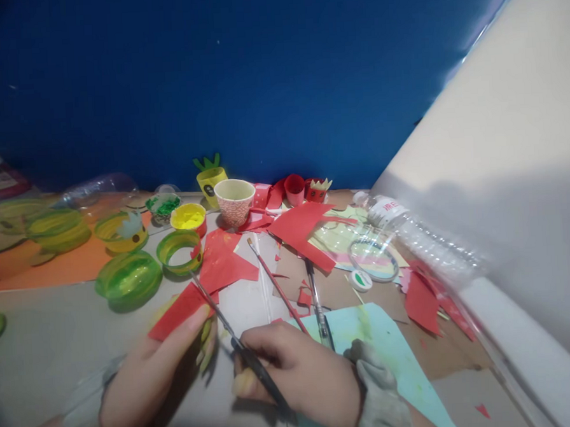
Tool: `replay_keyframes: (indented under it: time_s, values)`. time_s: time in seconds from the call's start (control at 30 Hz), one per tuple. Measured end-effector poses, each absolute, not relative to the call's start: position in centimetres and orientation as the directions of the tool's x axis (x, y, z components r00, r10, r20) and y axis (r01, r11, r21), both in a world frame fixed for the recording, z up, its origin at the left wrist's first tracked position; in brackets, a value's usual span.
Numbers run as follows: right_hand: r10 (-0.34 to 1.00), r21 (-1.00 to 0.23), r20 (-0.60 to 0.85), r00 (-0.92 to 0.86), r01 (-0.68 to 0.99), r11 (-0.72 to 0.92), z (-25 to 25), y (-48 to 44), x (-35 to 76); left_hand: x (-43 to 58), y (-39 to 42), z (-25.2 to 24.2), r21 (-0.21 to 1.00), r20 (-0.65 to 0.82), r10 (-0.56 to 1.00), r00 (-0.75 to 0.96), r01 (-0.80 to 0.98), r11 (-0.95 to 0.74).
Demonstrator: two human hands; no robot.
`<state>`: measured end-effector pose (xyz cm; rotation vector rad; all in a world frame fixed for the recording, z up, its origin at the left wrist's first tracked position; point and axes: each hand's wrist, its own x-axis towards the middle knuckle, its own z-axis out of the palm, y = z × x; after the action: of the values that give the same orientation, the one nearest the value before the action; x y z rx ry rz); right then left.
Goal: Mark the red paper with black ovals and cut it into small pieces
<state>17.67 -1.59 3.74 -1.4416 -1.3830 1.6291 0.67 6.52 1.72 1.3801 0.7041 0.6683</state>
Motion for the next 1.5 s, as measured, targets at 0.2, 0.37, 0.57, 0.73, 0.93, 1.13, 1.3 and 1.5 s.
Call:
replay_keyframes:
  time_s: [0.2,0.37,0.57,0.73,0.93,1.13,1.3,1.5]
  values:
    - [0.883,-0.921,-0.37,-0.29,0.236,-0.309,3.66,-1.41,17.94,0.62,6.61,1.61,0.999,-0.03,0.774,0.633,-0.016,0.052]
    - [0.891,-0.93,-0.335,-0.306,0.263,-0.259,3.45,-1.16,18.05,0.38,6.53,1.26,0.998,-0.022,0.794,0.608,-0.026,0.048]
    - [0.886,-0.92,-0.378,-0.269,0.221,-0.325,3.76,-1.41,17.67,0.55,6.59,1.43,0.999,-0.004,0.793,0.609,-0.03,0.028]
    - [0.882,-0.926,-0.369,-0.292,0.191,-0.325,3.88,-1.5,17.6,0.69,6.78,1.54,0.998,0.035,0.78,0.624,-0.056,0.0]
    - [0.871,-0.92,-0.389,-0.3,0.175,-0.35,3.64,-1.59,17.74,0.48,6.58,1.6,1.0,0.015,0.785,0.619,-0.03,0.005]
    - [0.883,-0.933,-0.355,-0.306,0.177,-0.314,3.47,-1.51,17.82,0.45,6.58,1.28,0.999,0.0,0.789,0.614,-0.033,0.025]
    - [0.902,-0.945,-0.323,-0.287,0.148,-0.292,3.45,-1.35,17.84,0.55,6.59,1.28,0.999,-0.018,0.801,0.598,-0.018,0.035]
    - [0.896,-0.946,-0.323,-0.304,0.132,-0.296,3.11,-1.45,17.75,0.32,6.49,1.17,1.0,0.012,0.796,0.605,-0.028,0.006]
